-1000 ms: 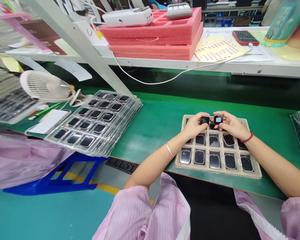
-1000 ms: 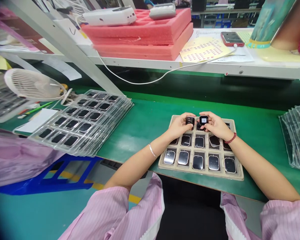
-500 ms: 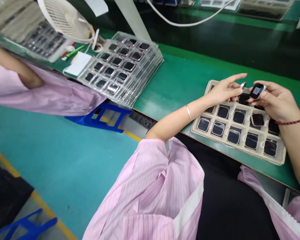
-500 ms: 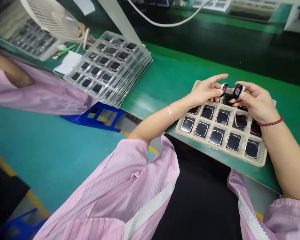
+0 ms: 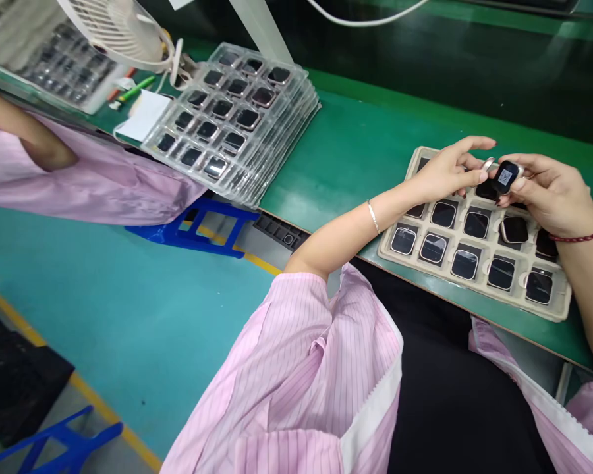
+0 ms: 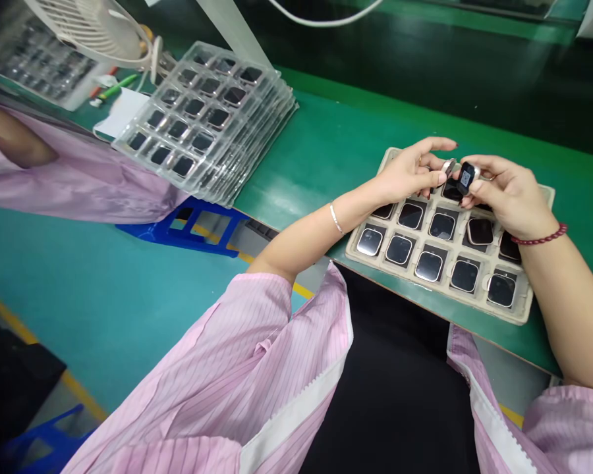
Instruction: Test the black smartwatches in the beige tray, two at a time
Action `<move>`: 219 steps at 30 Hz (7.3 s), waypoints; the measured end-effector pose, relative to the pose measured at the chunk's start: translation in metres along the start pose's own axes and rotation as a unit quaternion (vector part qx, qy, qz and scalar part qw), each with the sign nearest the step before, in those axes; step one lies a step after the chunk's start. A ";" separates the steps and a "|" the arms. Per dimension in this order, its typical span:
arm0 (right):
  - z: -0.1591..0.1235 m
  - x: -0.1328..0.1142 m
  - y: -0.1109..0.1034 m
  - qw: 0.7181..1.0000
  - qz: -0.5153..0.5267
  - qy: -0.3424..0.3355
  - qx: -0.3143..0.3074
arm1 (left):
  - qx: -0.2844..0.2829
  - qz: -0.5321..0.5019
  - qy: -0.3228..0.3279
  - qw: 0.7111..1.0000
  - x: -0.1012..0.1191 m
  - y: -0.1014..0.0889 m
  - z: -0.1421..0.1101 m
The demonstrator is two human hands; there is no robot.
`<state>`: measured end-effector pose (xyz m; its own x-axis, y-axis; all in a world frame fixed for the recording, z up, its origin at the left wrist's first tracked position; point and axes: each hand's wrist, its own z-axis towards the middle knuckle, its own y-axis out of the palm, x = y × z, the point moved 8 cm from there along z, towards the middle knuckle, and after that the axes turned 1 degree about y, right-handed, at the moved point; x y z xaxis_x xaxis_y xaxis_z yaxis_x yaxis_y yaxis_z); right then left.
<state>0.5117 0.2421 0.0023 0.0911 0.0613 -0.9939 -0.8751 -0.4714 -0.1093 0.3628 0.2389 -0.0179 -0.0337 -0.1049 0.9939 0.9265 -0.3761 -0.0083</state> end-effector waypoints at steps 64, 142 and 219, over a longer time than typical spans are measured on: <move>-0.003 0.005 0.005 0.995 0.090 0.023 -0.032 | -0.017 -0.046 -0.025 0.998 0.012 0.004 -0.012; -0.024 -0.001 -0.038 0.816 -0.577 -0.005 0.039 | -0.052 0.514 0.092 0.851 0.053 0.052 0.004; -0.021 -0.002 0.011 1.000 -0.010 -0.001 0.012 | 0.032 -0.028 -0.008 0.999 0.013 0.009 -0.016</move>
<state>0.5118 0.2179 0.0028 0.1083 0.0732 -0.9914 -0.8846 -0.4481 -0.1296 0.3647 0.2190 -0.0068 -0.0803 -0.0712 0.9942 0.9455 -0.3213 0.0534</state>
